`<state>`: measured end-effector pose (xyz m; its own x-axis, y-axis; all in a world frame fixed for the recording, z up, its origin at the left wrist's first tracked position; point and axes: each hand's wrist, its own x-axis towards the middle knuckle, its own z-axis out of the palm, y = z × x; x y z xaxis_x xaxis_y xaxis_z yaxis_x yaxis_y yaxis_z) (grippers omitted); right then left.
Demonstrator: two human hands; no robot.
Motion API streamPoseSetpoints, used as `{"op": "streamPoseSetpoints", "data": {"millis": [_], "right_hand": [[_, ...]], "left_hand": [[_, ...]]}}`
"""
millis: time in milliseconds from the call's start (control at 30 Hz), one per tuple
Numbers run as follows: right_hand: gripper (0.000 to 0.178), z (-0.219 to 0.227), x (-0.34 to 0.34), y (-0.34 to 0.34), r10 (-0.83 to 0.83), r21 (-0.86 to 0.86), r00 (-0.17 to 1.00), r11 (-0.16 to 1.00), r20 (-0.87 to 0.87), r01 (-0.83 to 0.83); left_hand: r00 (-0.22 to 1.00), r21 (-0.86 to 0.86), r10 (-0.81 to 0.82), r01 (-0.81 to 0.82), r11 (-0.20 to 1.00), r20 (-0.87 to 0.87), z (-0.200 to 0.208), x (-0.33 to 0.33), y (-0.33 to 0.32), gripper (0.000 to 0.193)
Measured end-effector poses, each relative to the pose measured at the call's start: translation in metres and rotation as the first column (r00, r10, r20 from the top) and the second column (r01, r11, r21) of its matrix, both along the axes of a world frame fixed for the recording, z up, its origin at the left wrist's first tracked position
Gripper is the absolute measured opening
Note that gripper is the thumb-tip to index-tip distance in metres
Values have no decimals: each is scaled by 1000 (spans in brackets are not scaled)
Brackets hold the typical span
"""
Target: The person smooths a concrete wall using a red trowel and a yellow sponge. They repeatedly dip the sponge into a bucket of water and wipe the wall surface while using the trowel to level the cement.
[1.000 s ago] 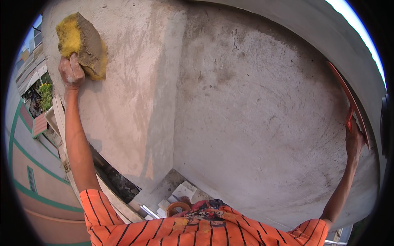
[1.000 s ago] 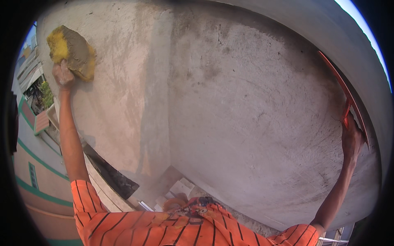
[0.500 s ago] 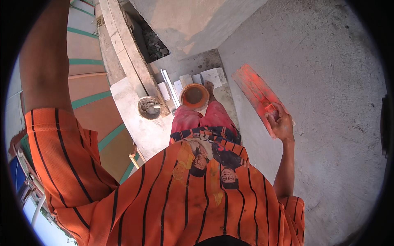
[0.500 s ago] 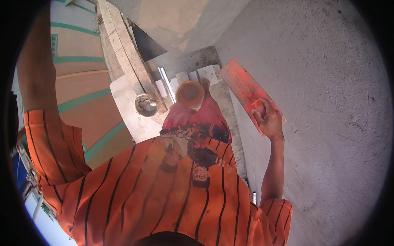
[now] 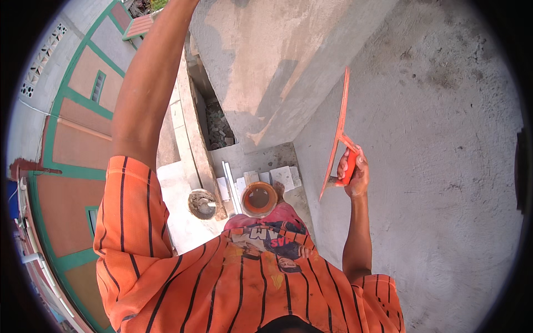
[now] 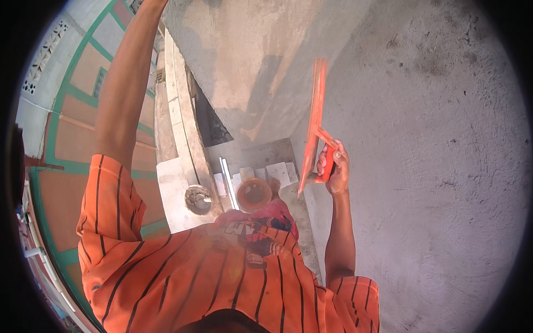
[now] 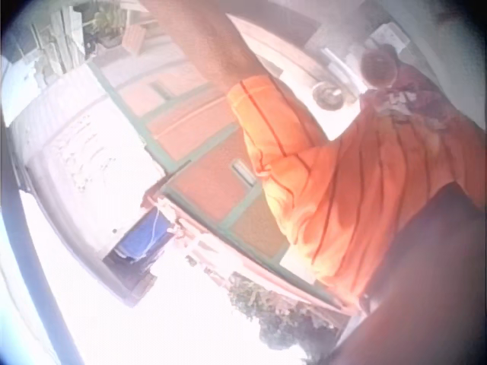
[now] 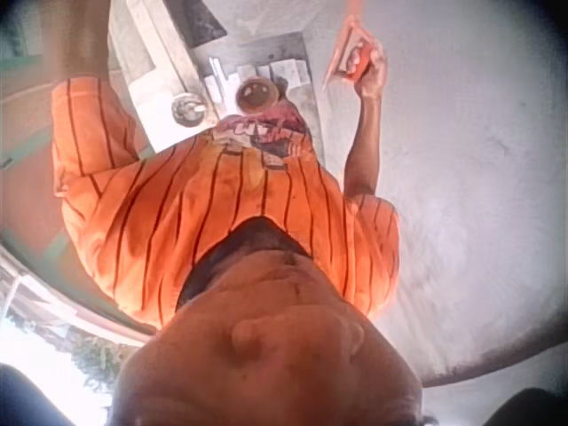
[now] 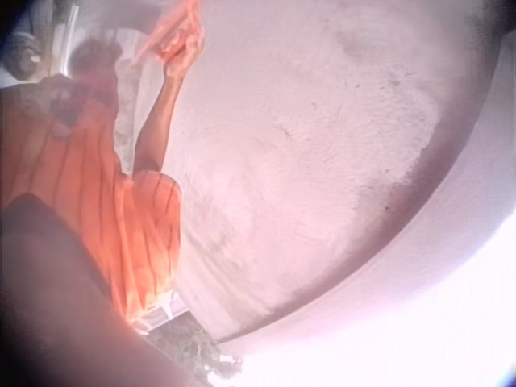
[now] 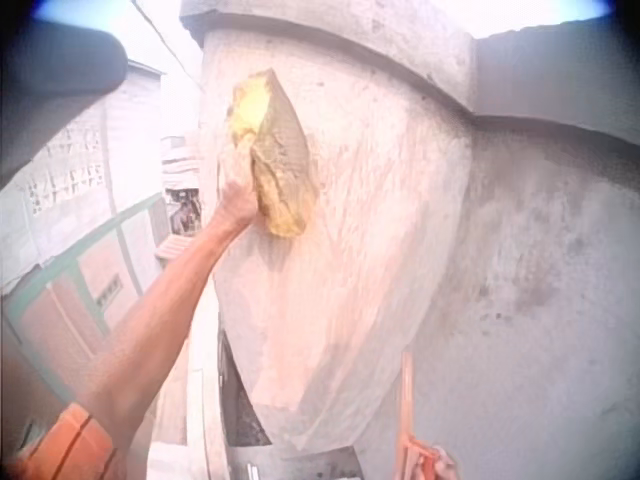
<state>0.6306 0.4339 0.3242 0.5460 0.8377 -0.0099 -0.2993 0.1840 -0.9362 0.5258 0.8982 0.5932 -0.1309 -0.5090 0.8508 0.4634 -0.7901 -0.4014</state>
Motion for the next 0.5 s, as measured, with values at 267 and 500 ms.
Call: {"op": "streamPoseSetpoints", "data": {"millis": [267, 500], "right_hand": [[41, 164, 4, 85, -239, 288, 915, 947, 327, 144], [35, 101, -24, 75, -49, 58, 930, 998, 366, 29]], "left_hand": [[198, -799, -785, 299, -521, 587, -124, -12, -213, 43], [337, -817, -753, 354, -456, 566, -121, -5, -179, 37]]}}
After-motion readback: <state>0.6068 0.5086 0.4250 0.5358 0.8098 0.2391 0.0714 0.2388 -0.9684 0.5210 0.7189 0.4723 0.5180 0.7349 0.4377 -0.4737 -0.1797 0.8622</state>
